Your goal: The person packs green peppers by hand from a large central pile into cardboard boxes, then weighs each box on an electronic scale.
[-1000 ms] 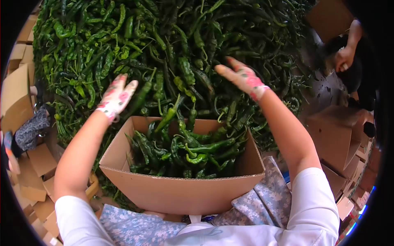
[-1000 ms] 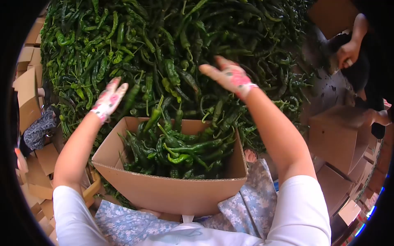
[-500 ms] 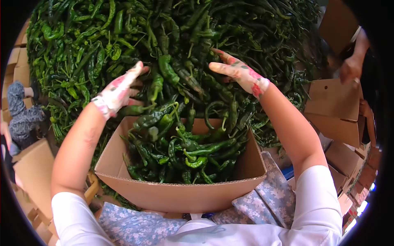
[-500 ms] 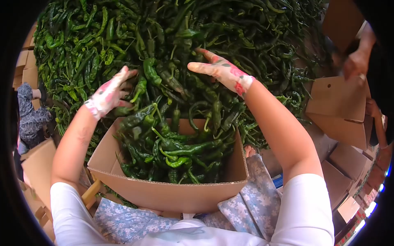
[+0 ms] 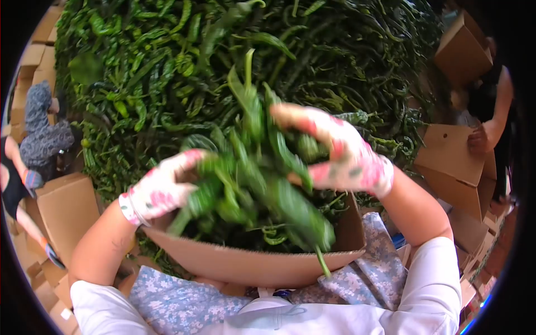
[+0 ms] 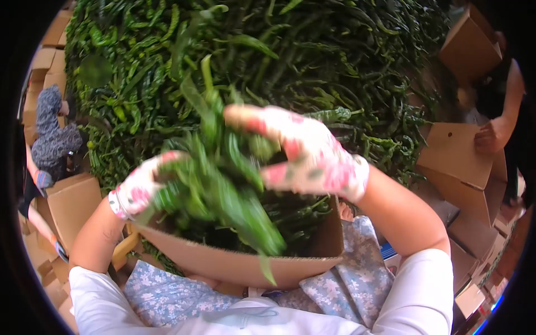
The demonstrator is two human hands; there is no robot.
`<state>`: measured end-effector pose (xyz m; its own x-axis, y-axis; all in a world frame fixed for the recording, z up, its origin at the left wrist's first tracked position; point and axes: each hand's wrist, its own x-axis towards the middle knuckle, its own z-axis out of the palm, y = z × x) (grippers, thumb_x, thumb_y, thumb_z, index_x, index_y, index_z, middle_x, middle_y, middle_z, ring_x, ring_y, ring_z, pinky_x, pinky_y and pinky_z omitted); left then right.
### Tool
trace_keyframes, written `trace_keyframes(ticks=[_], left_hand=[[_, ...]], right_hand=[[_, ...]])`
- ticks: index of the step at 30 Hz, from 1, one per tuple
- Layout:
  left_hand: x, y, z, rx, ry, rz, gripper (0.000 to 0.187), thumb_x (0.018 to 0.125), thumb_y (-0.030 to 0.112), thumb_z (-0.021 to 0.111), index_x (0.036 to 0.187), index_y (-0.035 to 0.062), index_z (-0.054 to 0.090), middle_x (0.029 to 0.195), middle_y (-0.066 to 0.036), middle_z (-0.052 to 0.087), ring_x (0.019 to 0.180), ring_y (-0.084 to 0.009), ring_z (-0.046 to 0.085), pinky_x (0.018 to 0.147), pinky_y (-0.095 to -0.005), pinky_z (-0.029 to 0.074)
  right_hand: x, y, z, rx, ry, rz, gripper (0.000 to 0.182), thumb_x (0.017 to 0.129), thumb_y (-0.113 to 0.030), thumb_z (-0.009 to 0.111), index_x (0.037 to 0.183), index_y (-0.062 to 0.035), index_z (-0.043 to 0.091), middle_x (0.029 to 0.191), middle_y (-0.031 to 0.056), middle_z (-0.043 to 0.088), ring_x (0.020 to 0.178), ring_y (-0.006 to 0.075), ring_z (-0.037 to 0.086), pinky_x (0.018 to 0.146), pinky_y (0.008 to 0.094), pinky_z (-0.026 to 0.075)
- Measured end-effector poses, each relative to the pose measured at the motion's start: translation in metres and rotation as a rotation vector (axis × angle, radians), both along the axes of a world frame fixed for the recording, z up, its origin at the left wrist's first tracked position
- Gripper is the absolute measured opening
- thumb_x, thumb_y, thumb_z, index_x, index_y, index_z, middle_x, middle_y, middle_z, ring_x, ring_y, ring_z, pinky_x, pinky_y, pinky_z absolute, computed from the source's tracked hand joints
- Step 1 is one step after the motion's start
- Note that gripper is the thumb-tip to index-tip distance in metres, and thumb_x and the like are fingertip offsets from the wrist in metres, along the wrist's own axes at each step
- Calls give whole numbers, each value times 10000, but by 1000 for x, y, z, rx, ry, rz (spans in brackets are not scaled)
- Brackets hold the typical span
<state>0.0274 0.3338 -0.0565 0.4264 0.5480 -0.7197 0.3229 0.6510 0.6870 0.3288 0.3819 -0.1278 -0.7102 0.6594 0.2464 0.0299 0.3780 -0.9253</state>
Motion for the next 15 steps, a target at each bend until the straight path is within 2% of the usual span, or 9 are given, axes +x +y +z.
trace_keyframes(ticks=[1,2,3,4,8,10,12,14,15], left_hand=[[-1,-5,12,118,111,-275,541,825,200,615,1307,22,445,1236,-118,548,1127,-212,529,966,-333,412],[-4,-11,21,230,225,-553,534,838,238,595,1305,22,451,1249,-145,542,1134,-243,534,967,-343,413],[-7,-22,21,333,180,-674,536,856,306,555,1309,35,458,1276,-199,515,1141,-315,531,975,-369,408],[-12,-34,22,325,225,-750,542,865,318,537,1332,60,442,1276,-211,514,1130,-342,531,973,-378,404],[-11,-69,42,274,259,-718,543,881,344,514,1354,93,426,1215,-222,551,1085,-338,554,950,-375,415],[-14,-93,49,300,275,-720,528,894,356,494,1353,103,431,1124,-223,594,1033,-337,576,926,-394,432],[-16,-114,53,273,317,-730,471,914,363,483,1313,115,476,1169,-197,578,1053,-328,569,938,-387,437],[-18,-140,57,506,363,-747,396,926,358,447,1153,62,580,1030,-190,626,970,-341,590,867,-404,464],[-12,-151,66,468,429,-771,437,939,373,390,952,12,635,891,-192,639,887,-357,597,803,-414,470]], right_hand=[[-2,-8,17,240,-122,23,751,669,-122,749,1344,-69,423,1054,105,571,930,259,585,789,318,512],[-5,-21,33,221,-202,103,758,639,-151,755,1329,-89,448,959,111,573,877,284,581,723,336,529],[-10,-32,37,308,-219,131,801,596,-168,757,1331,-122,445,858,82,542,803,275,573,624,358,521],[-10,-41,43,252,-322,182,769,620,-162,754,1323,-125,444,872,84,547,800,274,579,650,349,519],[-13,-58,49,-2,-301,167,687,667,-185,754,1281,-102,456,985,121,583,872,290,603,737,346,504],[-17,-68,63,37,-369,191,690,657,-183,763,1270,-86,462,1011,139,592,886,307,608,740,357,510],[-22,-79,76,126,-364,226,705,635,-186,781,1254,-59,470,1041,167,596,892,326,612,740,372,515],[-35,-89,91,193,-342,253,708,605,-187,800,1219,-13,492,1043,190,611,919,350,614,747,386,519],[-41,-103,101,193,-392,237,713,585,-183,809,1205,-8,502,1041,183,618,931,347,615,762,385,520]])
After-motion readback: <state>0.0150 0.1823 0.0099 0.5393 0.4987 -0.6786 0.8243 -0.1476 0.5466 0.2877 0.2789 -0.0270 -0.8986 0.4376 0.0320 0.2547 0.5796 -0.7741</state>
